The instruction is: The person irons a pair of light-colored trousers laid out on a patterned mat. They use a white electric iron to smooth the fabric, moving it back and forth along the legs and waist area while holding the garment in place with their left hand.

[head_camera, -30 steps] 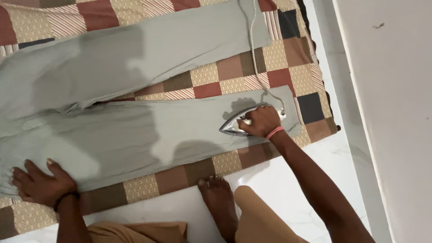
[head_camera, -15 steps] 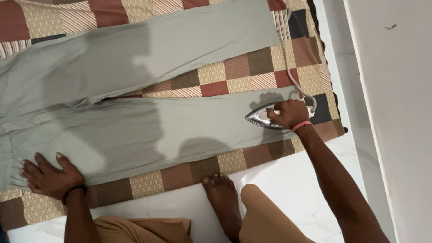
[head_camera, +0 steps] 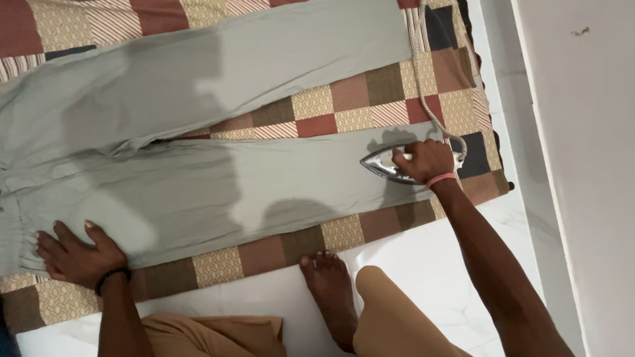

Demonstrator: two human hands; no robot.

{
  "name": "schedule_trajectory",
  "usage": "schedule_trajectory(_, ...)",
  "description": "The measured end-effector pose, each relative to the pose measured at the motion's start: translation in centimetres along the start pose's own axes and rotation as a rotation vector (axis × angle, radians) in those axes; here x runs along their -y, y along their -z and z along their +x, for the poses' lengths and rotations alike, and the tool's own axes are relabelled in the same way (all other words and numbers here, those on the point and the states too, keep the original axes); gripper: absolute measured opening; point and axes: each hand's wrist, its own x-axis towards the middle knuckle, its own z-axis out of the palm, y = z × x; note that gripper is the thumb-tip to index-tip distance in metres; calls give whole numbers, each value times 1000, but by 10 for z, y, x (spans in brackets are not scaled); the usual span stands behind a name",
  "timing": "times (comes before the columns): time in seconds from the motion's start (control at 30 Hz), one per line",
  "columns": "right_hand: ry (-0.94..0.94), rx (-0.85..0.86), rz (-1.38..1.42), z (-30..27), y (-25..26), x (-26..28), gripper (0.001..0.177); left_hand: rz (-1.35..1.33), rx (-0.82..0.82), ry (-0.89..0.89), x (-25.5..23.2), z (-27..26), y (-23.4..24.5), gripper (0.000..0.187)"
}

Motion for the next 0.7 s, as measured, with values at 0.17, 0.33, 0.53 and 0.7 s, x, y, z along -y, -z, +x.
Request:
schedule_trajectory(0.17, -35, -29, 3, 3, 0, 6, 58, -14, 0, -2, 1, -1, 0, 64)
schedule_trajectory(0.33, -89, -151, 60, 8, -10, 8, 58, -19, -9, -24, -1, -2, 3, 63)
schedule_trajectory(0.53, -149, -88, 46, 13, -7, 14, 58, -34, -5, -2, -7, -3, 8, 64)
schedule_trajectory(0.7, -128, -176, 21, 14, -5, 21, 58, -35, -26, -16, -2, -2, 2, 63)
